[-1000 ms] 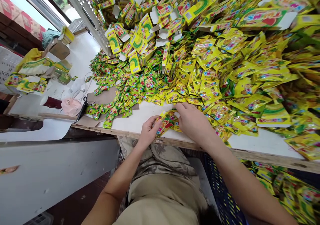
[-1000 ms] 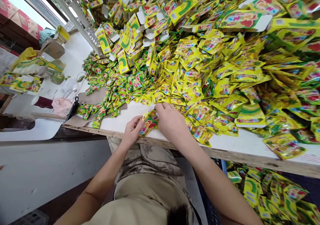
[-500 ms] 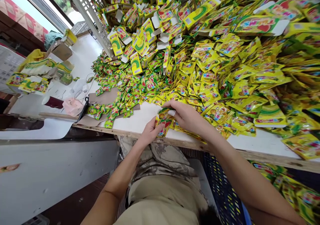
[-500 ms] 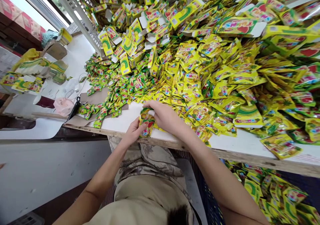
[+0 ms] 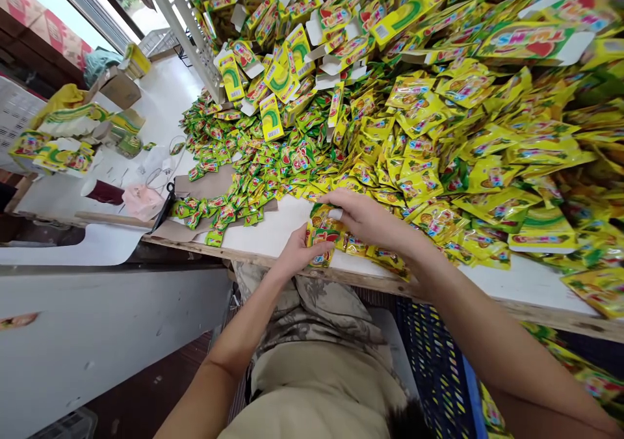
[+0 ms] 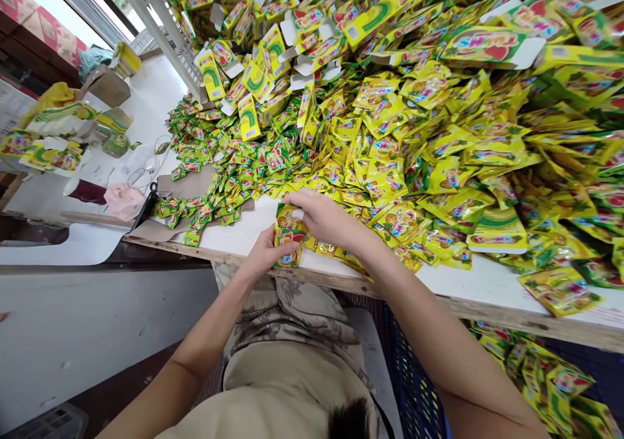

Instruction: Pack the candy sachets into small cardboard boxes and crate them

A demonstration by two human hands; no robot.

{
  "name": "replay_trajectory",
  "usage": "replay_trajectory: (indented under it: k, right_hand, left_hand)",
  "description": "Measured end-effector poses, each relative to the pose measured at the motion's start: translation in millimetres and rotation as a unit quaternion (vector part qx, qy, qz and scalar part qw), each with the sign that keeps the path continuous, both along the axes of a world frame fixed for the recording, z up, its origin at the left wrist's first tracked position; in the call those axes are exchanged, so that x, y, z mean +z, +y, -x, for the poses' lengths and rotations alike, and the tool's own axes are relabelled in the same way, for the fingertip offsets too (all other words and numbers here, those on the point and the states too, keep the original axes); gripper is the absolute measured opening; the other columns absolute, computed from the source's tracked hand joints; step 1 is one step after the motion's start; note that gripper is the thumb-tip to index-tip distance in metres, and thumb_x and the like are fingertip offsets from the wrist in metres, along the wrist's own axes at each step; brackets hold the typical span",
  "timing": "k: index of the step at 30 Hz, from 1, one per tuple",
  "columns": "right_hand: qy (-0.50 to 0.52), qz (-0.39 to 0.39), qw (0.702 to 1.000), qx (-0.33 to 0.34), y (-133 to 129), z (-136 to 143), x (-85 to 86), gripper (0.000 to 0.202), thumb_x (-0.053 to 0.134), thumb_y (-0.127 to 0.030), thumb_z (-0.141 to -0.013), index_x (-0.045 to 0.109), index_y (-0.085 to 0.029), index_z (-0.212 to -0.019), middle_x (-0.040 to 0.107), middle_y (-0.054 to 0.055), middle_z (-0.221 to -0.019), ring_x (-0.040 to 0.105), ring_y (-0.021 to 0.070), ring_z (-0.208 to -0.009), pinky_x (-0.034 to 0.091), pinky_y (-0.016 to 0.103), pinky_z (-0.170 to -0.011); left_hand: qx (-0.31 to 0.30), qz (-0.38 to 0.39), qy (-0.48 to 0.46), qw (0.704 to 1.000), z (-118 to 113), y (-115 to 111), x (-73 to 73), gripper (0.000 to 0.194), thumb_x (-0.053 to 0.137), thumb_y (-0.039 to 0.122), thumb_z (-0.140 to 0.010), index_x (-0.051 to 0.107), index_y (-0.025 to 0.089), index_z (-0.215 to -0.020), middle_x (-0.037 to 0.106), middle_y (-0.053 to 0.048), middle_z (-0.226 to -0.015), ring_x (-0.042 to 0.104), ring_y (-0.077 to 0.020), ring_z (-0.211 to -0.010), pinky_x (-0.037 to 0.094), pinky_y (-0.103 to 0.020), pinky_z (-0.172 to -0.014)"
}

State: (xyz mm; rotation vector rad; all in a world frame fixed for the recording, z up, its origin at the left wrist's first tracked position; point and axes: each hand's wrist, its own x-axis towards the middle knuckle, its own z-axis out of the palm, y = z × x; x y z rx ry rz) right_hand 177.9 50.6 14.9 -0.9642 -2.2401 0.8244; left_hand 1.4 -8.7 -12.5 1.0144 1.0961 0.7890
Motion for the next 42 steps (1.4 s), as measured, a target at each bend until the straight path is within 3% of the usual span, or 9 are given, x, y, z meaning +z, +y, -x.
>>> replay_trajectory:
  k: [5, 10, 15, 18, 22, 29, 34, 42]
  right_hand:
    - [-0.055, 0.020, 0.998, -0.007, 3, 0, 6.6, 0.042, 0.043, -0.006, -0.077, 0.066, -0.018, -0.109, 0.069, 0.010, -0.103, 0.062, 0.0227, -0.097, 0.047, 0.034, -0.083]
    - [0.047, 0.144, 0.989, 0.006, 4, -6, 8.8, 0.044, 0.049, -0.012, -0.079, 0.058, -0.023, -0.121, 0.068, 0.007, -0.109, 0.064, 0.0190, -0.091, 0.050, 0.032, -0.079]
    - [0.134, 0.214, 0.967, -0.045, 3, -9, -8.0, 0.020, 0.057, -0.021, -0.077, 0.061, -0.018, -0.096, 0.062, 0.002, -0.075, 0.055, 0.0135, -0.064, 0.045, 0.025, -0.057]
    - [0.110, 0.206, 0.972, -0.035, 2, -9, -12.2, 0.014, 0.056, -0.022, -0.079, 0.063, -0.017, -0.090, 0.056, -0.001, -0.066, 0.049, 0.0114, -0.057, 0.038, 0.023, -0.052]
    - [0.044, 0.174, 0.984, -0.015, 2, -13, -1.3, 0.020, 0.050, -0.016, -0.079, 0.066, -0.018, -0.093, 0.057, -0.002, -0.064, 0.048, 0.0110, -0.055, 0.036, 0.023, -0.053]
    - [-0.020, 0.023, 0.999, -0.022, -2, -9, 16.4, 0.035, 0.046, -0.003, -0.072, 0.066, -0.020, -0.096, 0.068, 0.005, -0.089, 0.061, 0.0167, -0.077, 0.044, 0.026, -0.069]
    - [-0.100, 0.020, 0.995, 0.009, -6, -7, 18.9, 0.031, 0.044, -0.004, -0.074, 0.067, -0.018, -0.088, 0.069, 0.007, -0.086, 0.063, 0.0195, -0.080, 0.045, 0.028, -0.071]
    - [-0.082, 0.028, 0.996, -0.002, -9, 1, 33.4, 0.032, 0.048, -0.004, -0.076, 0.068, -0.018, -0.097, 0.071, 0.007, -0.094, 0.064, 0.0188, -0.086, 0.045, 0.027, -0.077]
  left_hand:
    - [0.003, 0.022, -0.011, 1.000, -2, 2, -1.6, 0.050, 0.081, 0.040, -0.064, 0.060, 0.015, -0.102, 0.071, -0.006, -0.097, 0.064, -0.0188, -0.085, 0.049, -0.029, -0.077]
    - [0.019, 0.046, -0.046, 0.998, 0, 2, -4.1, 0.054, 0.081, 0.039, -0.064, 0.058, 0.015, -0.106, 0.072, -0.008, -0.100, 0.067, -0.0217, -0.089, 0.051, -0.033, -0.081]
    - [0.026, 0.061, -0.060, 0.996, 1, 1, -7.2, 0.055, 0.082, 0.036, -0.064, 0.058, 0.015, -0.108, 0.073, -0.009, -0.100, 0.069, -0.0234, -0.090, 0.052, -0.034, -0.081]
    - [0.023, 0.063, -0.063, 0.996, 1, 1, -7.0, 0.056, 0.082, 0.037, -0.063, 0.058, 0.016, -0.109, 0.073, -0.009, -0.100, 0.069, -0.0240, -0.092, 0.052, -0.034, -0.082]
    - [0.018, 0.068, -0.065, 0.995, 1, 1, -3.8, 0.056, 0.081, 0.038, -0.064, 0.058, 0.015, -0.110, 0.073, -0.010, -0.102, 0.069, -0.0237, -0.092, 0.053, -0.034, -0.082]
    - [0.008, 0.064, -0.050, 0.997, 2, 0, -3.8, 0.056, 0.081, 0.040, -0.064, 0.059, 0.016, -0.109, 0.071, -0.008, -0.104, 0.067, -0.0218, -0.092, 0.051, -0.033, -0.084]
    - [0.012, 0.045, -0.039, 0.998, 2, 0, -3.3, 0.056, 0.080, 0.040, -0.065, 0.057, 0.016, -0.110, 0.071, -0.007, -0.102, 0.066, -0.0220, -0.094, 0.050, -0.033, -0.085]
    - [-0.002, 0.028, -0.034, 0.999, -1, -1, -0.4, 0.047, 0.080, 0.037, -0.065, 0.060, 0.015, -0.101, 0.069, -0.003, -0.094, 0.062, -0.0173, -0.084, 0.048, -0.028, -0.077]
